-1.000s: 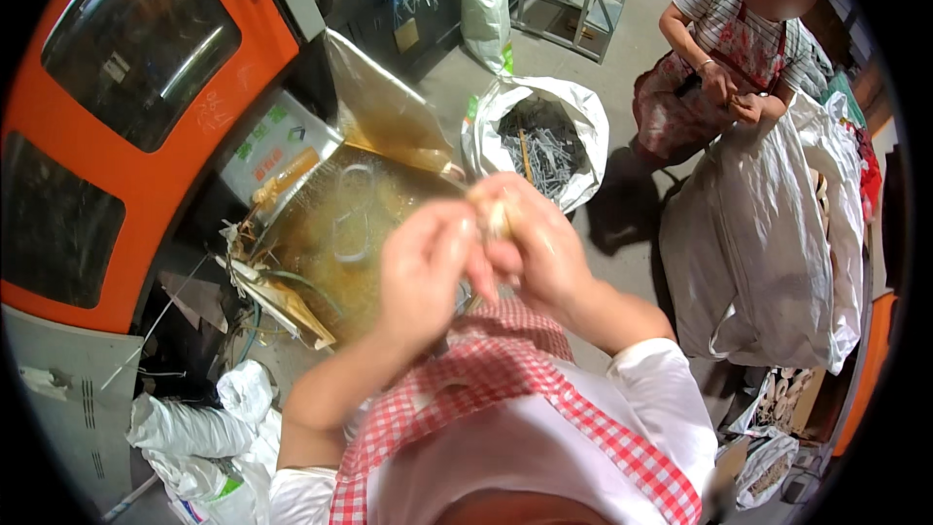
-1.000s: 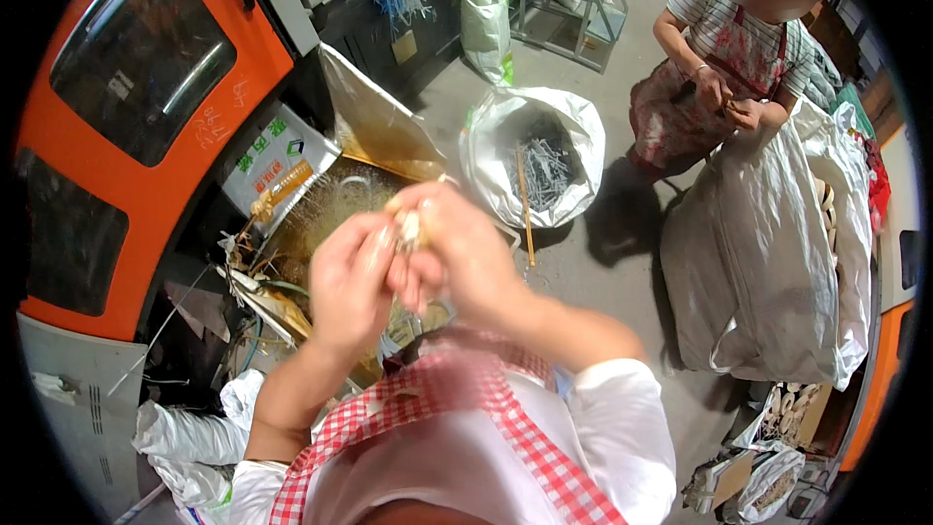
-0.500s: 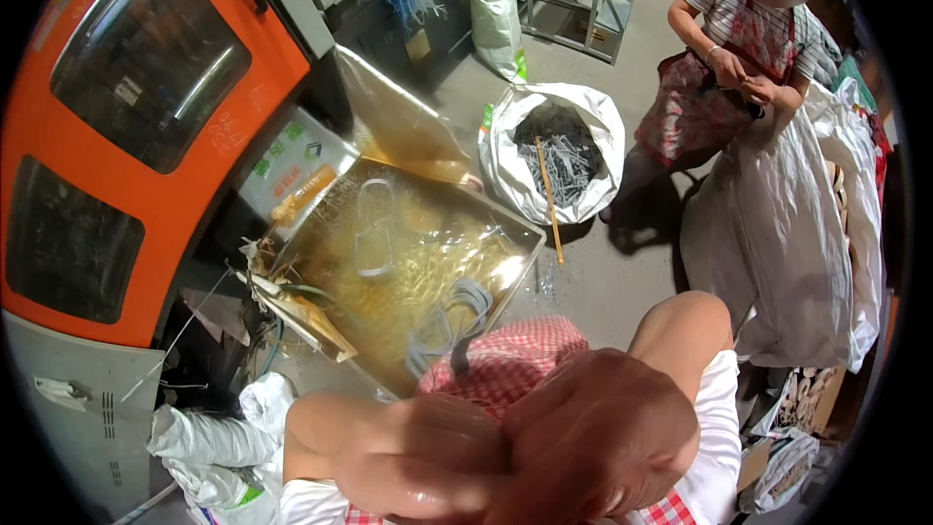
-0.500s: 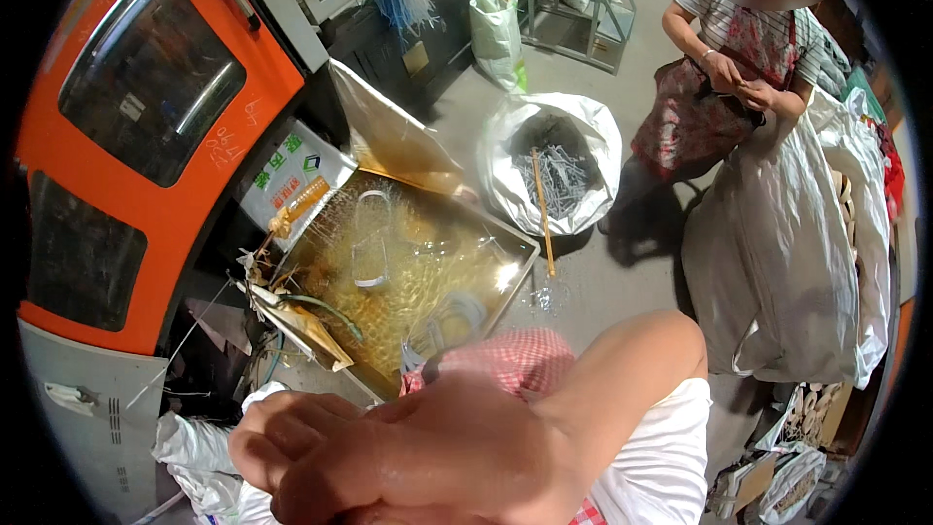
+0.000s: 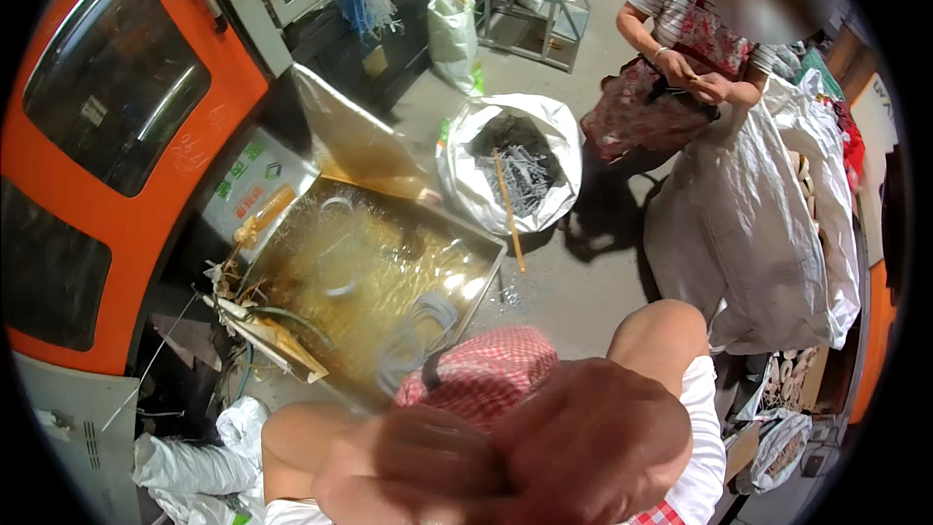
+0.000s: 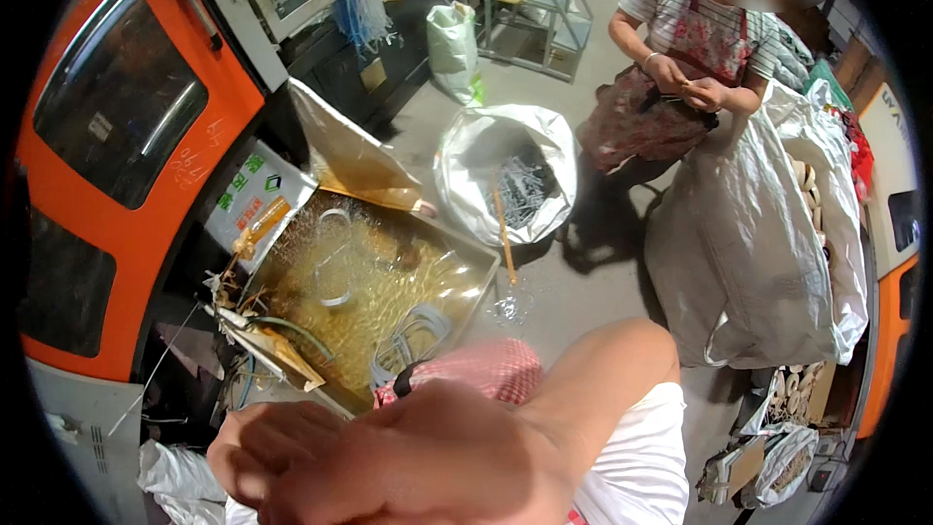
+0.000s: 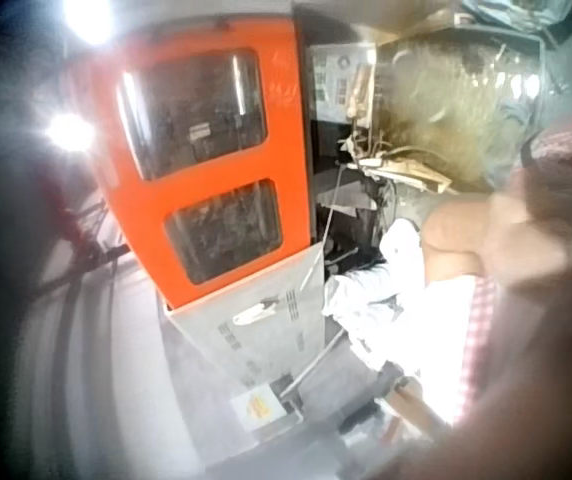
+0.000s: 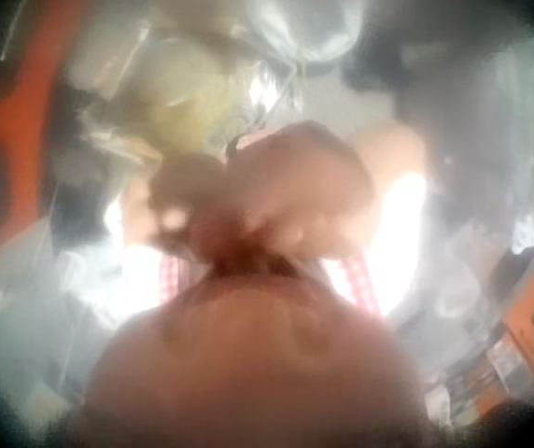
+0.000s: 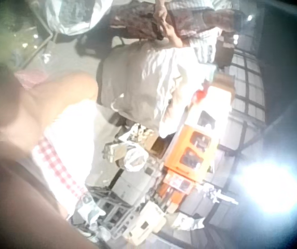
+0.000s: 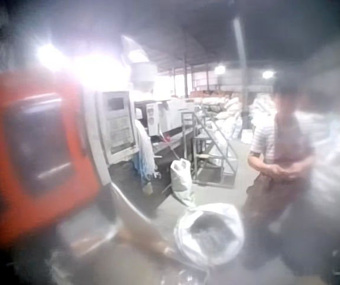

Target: The person sorts industrial components in a water tank, collects them into a stack, and then sits on the floor to pack circular parts into a large white bag.

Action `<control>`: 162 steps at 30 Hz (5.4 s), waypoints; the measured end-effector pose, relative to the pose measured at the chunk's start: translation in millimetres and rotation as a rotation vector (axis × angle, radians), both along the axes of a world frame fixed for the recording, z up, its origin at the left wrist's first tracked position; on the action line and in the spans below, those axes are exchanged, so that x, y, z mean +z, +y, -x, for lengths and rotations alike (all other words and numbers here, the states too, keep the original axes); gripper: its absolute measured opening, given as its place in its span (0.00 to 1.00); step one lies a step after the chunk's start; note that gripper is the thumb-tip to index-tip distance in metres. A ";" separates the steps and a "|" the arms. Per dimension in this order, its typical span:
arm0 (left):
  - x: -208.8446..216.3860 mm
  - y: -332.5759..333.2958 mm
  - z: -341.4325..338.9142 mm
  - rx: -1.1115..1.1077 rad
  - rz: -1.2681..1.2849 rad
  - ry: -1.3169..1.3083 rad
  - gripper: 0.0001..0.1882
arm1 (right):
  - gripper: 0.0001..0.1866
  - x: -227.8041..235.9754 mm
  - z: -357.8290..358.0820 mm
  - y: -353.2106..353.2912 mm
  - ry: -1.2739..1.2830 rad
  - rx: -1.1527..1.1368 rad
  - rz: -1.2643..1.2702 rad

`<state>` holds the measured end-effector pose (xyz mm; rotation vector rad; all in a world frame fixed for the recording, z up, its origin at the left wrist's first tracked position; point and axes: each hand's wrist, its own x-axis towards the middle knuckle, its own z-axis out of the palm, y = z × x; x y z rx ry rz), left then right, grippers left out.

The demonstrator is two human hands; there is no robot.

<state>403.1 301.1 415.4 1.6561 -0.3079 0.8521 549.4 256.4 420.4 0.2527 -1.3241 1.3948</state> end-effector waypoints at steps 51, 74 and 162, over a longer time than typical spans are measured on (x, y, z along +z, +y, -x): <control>-141.7 62.7 -45.8 0.767 0.170 0.474 0.16 | 0.07 -170.7 -5.5 73.0 -0.264 -0.741 0.994; -108.3 46.2 -36.3 0.488 0.257 0.140 0.20 | 0.14 -101.2 -13.6 41.5 -0.166 -0.573 0.617; -133.2 62.3 -37.4 0.662 0.822 0.320 0.03 | 0.16 -164.7 -5.5 81.2 -0.396 -0.879 0.556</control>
